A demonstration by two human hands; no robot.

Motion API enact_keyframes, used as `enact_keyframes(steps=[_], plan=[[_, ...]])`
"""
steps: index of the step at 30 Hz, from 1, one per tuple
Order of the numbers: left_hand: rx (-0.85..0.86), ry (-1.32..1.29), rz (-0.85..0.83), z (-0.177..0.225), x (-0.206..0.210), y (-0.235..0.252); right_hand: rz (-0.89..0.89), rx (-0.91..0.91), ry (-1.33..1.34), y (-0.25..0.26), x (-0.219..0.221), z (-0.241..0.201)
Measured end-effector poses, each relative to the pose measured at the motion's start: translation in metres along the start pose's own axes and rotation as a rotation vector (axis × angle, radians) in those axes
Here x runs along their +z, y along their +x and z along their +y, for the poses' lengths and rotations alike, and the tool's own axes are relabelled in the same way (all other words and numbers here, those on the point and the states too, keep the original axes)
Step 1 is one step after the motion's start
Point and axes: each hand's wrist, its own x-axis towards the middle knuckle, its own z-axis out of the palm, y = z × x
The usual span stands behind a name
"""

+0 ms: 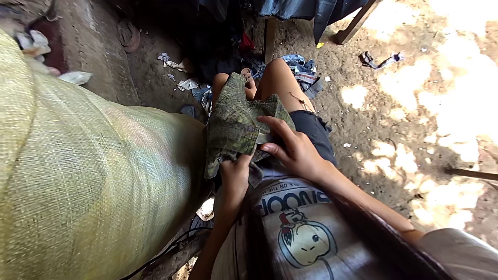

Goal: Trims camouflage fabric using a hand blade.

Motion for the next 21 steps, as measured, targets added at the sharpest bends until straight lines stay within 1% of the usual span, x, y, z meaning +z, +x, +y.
enact_keyframes(steps=[8,14,16,17,19,21], plan=[[0.007,0.018,-0.038,-0.007,0.005,-0.003,-0.008,0.039,0.065,0.000,0.001,0.003],[0.010,-0.013,-0.025,-0.009,0.002,-0.004,-0.020,-0.005,0.181,-0.002,0.003,0.006],[0.006,0.015,-0.038,-0.009,0.001,-0.003,-0.045,0.032,0.359,0.000,0.002,0.007],[0.009,0.031,-0.045,-0.010,0.000,-0.002,-0.078,0.088,0.496,0.001,-0.001,0.007],[0.014,0.035,-0.049,-0.012,0.000,0.000,-0.125,0.256,0.795,0.004,-0.003,0.006],[0.010,0.000,-0.058,-0.013,0.000,0.002,-0.196,0.387,1.004,0.009,-0.006,0.005]])
